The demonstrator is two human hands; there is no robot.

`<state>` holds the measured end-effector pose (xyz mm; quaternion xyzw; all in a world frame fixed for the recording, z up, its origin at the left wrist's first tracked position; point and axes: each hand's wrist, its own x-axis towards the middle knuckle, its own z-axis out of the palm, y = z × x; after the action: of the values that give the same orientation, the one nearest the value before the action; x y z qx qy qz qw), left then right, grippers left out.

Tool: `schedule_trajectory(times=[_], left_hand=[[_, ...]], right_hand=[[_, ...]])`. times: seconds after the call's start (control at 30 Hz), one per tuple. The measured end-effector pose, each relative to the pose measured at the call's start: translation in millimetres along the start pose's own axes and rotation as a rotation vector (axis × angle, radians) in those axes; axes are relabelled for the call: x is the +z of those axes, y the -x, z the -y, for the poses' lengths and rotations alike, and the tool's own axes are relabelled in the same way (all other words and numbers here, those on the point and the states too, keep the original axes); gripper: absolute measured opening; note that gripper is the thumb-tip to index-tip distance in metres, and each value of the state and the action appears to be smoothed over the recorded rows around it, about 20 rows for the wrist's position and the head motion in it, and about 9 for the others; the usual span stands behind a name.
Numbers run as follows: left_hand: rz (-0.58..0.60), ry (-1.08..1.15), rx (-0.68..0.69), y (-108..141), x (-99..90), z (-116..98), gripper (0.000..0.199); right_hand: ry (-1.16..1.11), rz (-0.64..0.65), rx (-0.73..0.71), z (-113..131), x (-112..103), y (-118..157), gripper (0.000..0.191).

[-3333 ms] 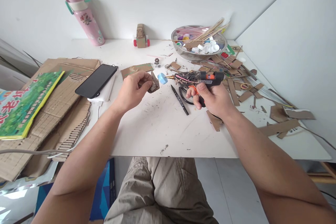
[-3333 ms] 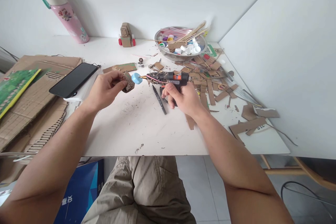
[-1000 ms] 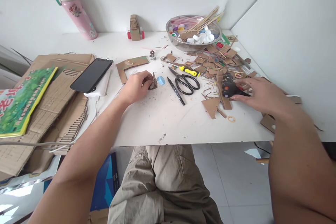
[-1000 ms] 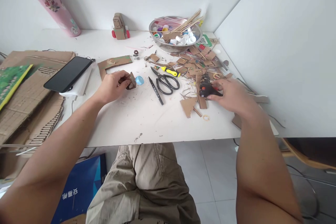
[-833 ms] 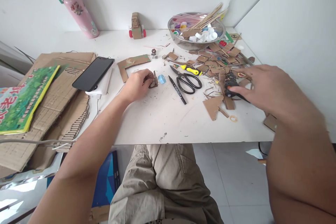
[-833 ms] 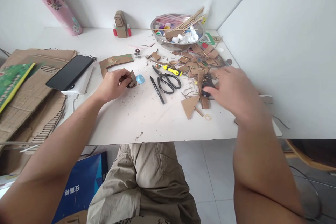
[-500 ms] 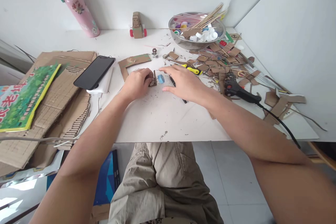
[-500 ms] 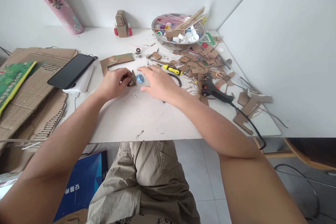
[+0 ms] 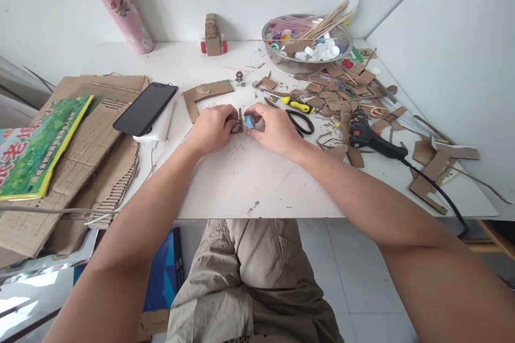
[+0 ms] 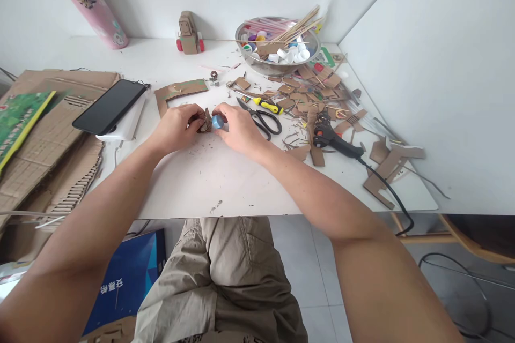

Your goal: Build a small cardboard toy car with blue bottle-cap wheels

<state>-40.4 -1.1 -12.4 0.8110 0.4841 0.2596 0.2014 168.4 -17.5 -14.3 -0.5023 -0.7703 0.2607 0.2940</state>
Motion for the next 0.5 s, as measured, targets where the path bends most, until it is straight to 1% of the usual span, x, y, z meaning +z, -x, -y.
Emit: schedule_trajectory(times=[0.13, 0.23, 0.33, 0.5], left_hand=[[0.033, -0.032, -0.011, 0.0, -2.2, -2.0, 0.015], [0.052, -0.071, -0.001, 0.1, -2.5, -2.4, 0.012], [0.060, -0.111, 0.011, 0.2, -2.1, -1.3, 0.015], [0.061, -0.164, 0.028, 0.3, -2.3, 0.2, 0.019]], right_hand=[[-0.062, -0.038, 0.030, 0.9, 0.7, -0.3, 0.032], [-0.065, -0.048, 0.052, 1.7, 0.9, 0.4, 0.031], [-0.060, -0.053, 0.074, 1.6, 1.5, 1.1, 0.030], [-0.056, -0.058, 0.052, -2.8, 3.2, 0.4, 0.030]])
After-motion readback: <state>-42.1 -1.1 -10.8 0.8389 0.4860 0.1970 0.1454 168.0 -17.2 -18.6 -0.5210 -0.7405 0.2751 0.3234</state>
